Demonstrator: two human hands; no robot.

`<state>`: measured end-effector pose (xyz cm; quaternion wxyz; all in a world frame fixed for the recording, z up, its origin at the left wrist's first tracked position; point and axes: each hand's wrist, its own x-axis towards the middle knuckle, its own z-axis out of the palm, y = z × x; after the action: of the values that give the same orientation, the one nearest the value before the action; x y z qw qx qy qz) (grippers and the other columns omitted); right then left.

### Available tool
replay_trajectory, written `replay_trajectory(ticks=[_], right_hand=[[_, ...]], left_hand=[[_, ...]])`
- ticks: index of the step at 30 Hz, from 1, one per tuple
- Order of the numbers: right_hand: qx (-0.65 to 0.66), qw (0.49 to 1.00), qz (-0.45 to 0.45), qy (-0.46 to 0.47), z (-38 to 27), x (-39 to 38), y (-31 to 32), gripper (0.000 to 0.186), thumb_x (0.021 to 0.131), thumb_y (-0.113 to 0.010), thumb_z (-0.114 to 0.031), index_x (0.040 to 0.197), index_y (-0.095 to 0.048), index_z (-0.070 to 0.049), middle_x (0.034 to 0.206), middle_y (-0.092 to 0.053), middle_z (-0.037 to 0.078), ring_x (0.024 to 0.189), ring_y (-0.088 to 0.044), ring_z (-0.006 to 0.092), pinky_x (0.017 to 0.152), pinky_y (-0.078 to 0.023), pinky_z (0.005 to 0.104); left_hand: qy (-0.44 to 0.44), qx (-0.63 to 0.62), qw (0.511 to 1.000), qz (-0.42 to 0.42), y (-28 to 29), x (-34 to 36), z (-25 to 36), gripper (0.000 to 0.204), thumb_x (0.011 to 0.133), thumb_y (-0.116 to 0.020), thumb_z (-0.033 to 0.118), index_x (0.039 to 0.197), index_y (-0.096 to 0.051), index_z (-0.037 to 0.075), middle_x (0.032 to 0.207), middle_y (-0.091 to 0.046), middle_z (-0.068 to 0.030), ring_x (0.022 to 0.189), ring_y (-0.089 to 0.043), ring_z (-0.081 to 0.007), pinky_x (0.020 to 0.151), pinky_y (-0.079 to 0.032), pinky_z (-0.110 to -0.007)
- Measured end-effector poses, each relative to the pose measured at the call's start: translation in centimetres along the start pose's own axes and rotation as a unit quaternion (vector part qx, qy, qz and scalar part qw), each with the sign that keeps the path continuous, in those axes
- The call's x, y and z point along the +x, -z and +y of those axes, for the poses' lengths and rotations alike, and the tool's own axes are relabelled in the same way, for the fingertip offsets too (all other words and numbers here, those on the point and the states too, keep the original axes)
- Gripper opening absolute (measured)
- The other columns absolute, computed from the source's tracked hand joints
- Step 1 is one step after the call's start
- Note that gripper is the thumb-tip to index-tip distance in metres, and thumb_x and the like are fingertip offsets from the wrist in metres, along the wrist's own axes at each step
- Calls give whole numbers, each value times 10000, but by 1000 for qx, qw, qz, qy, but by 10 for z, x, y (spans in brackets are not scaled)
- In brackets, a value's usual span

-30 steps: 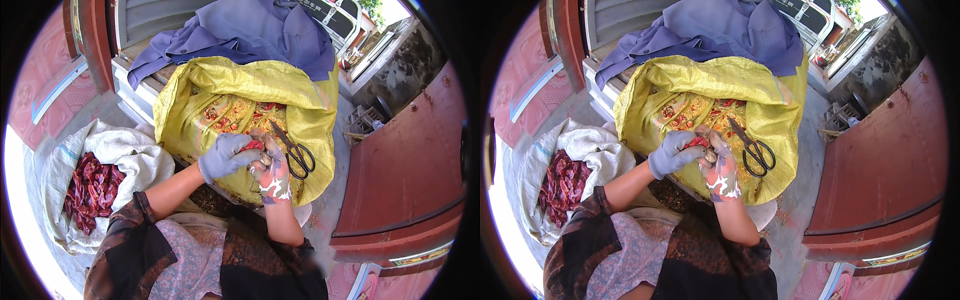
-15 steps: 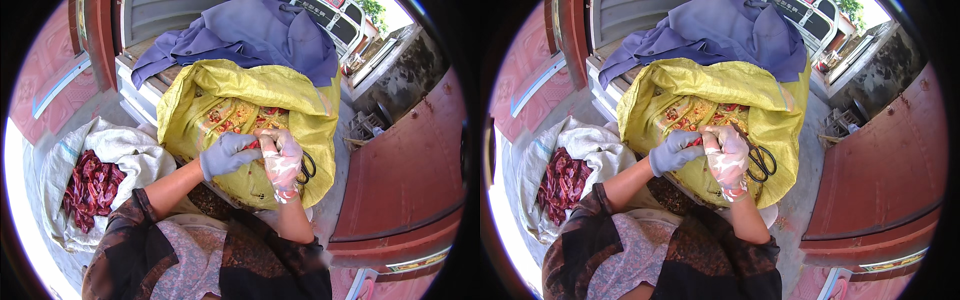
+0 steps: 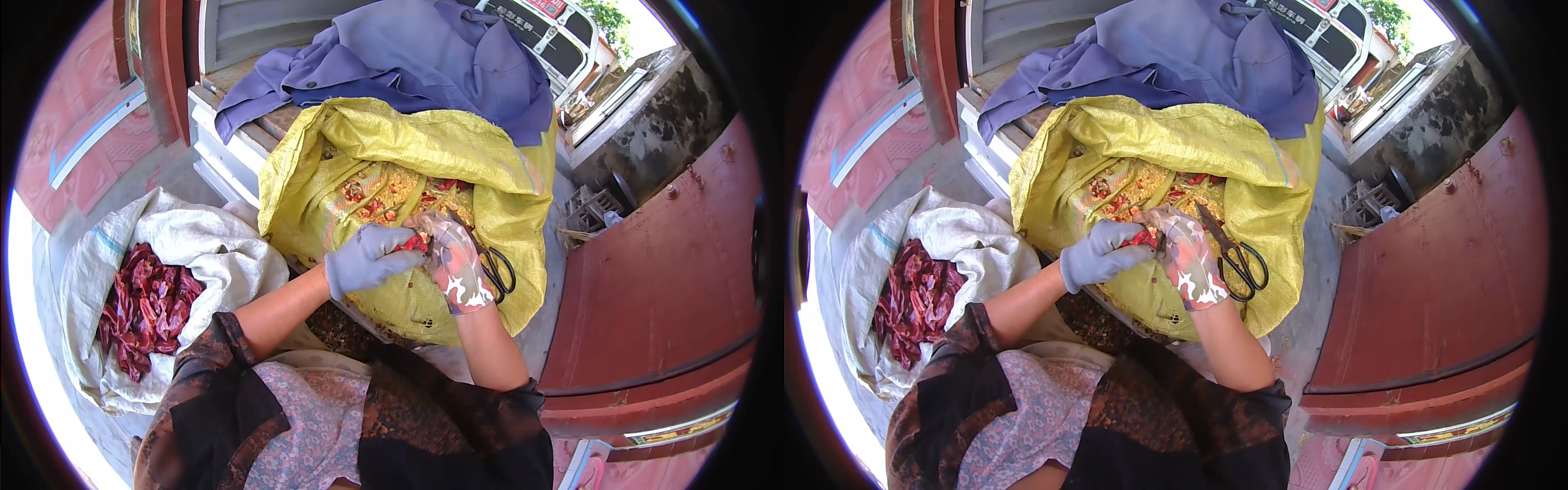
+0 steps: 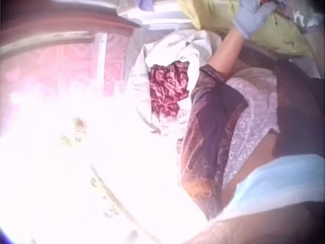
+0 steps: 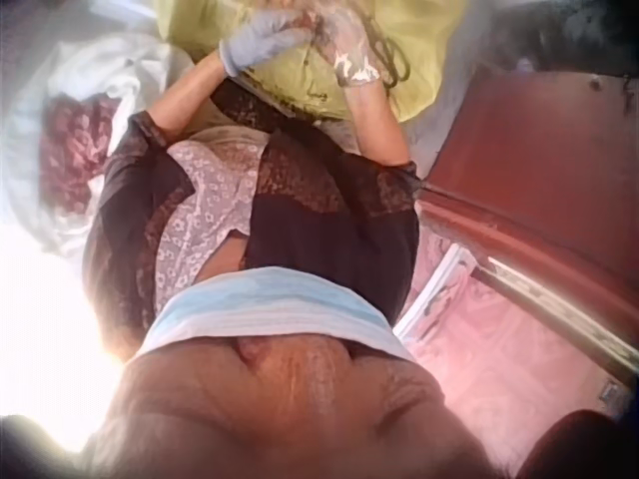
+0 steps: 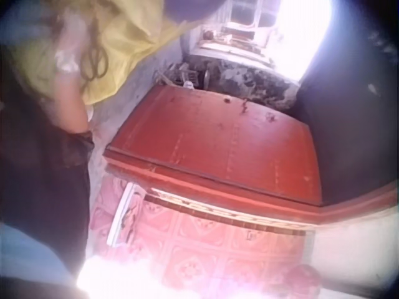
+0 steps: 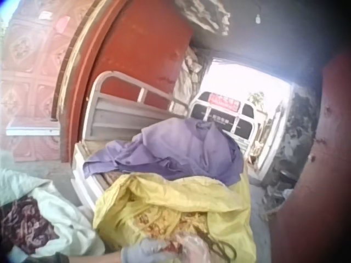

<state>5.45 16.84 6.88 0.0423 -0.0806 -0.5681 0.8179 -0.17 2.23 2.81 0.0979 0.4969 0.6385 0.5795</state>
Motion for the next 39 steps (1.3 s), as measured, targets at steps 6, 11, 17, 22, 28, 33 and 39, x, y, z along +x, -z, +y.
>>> replay_trajectory(ticks=[6,11,17,22,28,33,39], right_hand=[[-155,988,0,22,-11,20,19,219,916,-524,-235,908,-594,-28,621,-495,-30,505,-385,41,451,-277,186],[-525,842,-125,-16,-41,30,42,208,881,-529,-157,1007,-638,-33,817,-659,60,537,-497,57,473,-390,194],[-723,628,156,242,-34,155,117,427,821,-610,-253,1179,-535,-32,1103,-611,171,1006,-590,296,857,-447,338],[-530,799,133,250,-57,190,76,758,818,-560,-509,1384,-311,-70,1253,-518,206,1145,-507,351,933,-403,344],[-824,554,-23,115,-30,221,87,707,859,-403,-592,1409,-297,-160,1438,-330,82,1338,-279,242,1103,-203,313],[-825,557,-83,52,-40,193,71,623,818,-541,-471,1341,-412,-157,1359,-440,108,1263,-387,277,1046,-295,328],[-754,648,-26,101,-54,130,55,535,793,-617,-392,1236,-520,-107,1248,-539,127,1148,-498,304,953,-386,350]], left_hand=[[-24,-58,997,-41,-16,-13,-12,109,843,-610,149,894,-603,52,651,-537,-45,543,-482,-115,540,-396,-250],[115,-320,940,34,-1,-31,-22,116,867,-567,117,927,-567,17,649,-495,13,542,-430,-66,527,-359,-218],[100,-374,921,27,-5,-25,-17,52,876,-536,71,886,-516,24,635,-509,-15,538,-457,-73,503,-366,-216],[111,-414,903,13,-16,-32,-23,66,882,-540,85,910,-511,33,687,-550,-44,563,-487,-88,516,-382,-229],[111,-489,865,25,-16,-36,-18,74,890,-544,102,918,-514,40,692,-548,-50,571,-496,-106,534,-391,-241],[99,-476,873,33,-15,-38,-20,114,880,-560,130,951,-533,45,688,-549,-65,582,-504,-128,546,-392,-258],[155,-428,890,-20,-22,-32,-23,118,894,-545,139,935,-543,28,705,-551,-58,604,-503,-120,564,-403,-253]])
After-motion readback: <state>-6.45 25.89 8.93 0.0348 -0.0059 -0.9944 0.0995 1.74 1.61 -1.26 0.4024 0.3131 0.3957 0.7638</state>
